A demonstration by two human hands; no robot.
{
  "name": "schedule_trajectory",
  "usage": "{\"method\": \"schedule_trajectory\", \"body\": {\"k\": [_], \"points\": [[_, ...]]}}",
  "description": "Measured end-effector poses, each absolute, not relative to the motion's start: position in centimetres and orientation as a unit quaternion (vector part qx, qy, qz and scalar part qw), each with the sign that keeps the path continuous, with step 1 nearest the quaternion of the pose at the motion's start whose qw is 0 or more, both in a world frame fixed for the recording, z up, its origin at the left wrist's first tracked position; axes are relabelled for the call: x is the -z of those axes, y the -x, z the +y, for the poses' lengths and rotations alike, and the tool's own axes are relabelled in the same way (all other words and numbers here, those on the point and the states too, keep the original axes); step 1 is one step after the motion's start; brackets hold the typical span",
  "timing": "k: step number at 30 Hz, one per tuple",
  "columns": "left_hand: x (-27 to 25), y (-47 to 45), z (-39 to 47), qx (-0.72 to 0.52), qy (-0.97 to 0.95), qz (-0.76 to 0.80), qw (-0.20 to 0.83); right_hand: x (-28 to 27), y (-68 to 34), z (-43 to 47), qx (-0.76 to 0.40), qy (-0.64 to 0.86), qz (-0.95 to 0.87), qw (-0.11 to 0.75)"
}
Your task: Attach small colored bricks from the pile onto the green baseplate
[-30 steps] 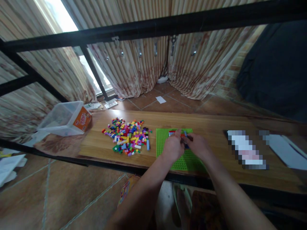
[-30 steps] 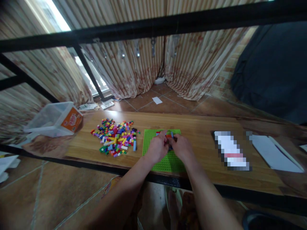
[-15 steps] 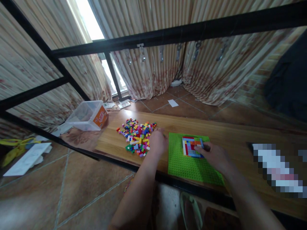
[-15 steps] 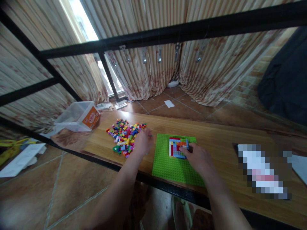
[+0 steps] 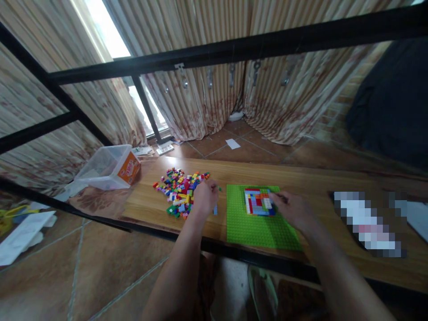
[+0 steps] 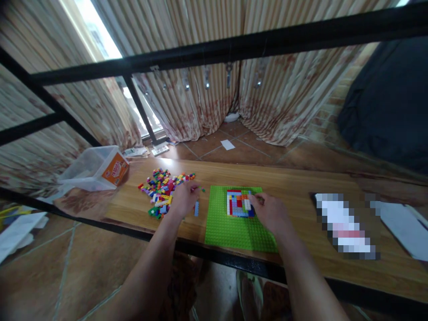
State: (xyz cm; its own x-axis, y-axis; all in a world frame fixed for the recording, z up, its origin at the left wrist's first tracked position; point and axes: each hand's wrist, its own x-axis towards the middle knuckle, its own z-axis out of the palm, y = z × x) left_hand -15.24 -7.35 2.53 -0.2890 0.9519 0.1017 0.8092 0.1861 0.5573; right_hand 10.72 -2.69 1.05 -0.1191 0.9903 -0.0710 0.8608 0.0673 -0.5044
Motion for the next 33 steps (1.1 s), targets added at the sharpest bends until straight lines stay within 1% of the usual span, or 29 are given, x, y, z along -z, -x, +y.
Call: {"method": "schedule_trajectory", "body": {"k": [3,5,8,15,20,26,33], "points": [[-2.0,13.1,-7.2,-0.337,-0.611,0.687,0.204,-1.5,-11.1,-2.5,-0.242,0.661,-0.688,0.177],[-1.7,11.4,-7.2,-0.343,-0.633,0.657,0.224,-1.7,-11.1,-2.5,-0.25,0.662,-0.681,0.19],[-1.4,9.2,-7.1,-0.322,-0.65,0.649,0.229,-1.7,-10.9,-2.6,-0.243,0.663,-0.681,0.196],[-1.4,7.2,-6.9,-0.273,-0.667,0.67,0.177,-1.9,-10.6,-2.8,-0.232,0.649,-0.697,0.198],[-0.7,6.0,-6.4,-0.295,-0.681,0.656,0.138,-1.8,-10.4,-3.0,-0.224,0.651,-0.697,0.199],[-0.2,4.9,-6.2,-0.306,-0.657,0.683,0.094,-1.4,-10.2,-3.0,-0.218,0.645,-0.708,0.189],[-0.1,4.7,-6.2,-0.299,-0.651,0.692,0.086,-1.0,-9.3,-2.8,-0.214,0.65,-0.705,0.185]]}}
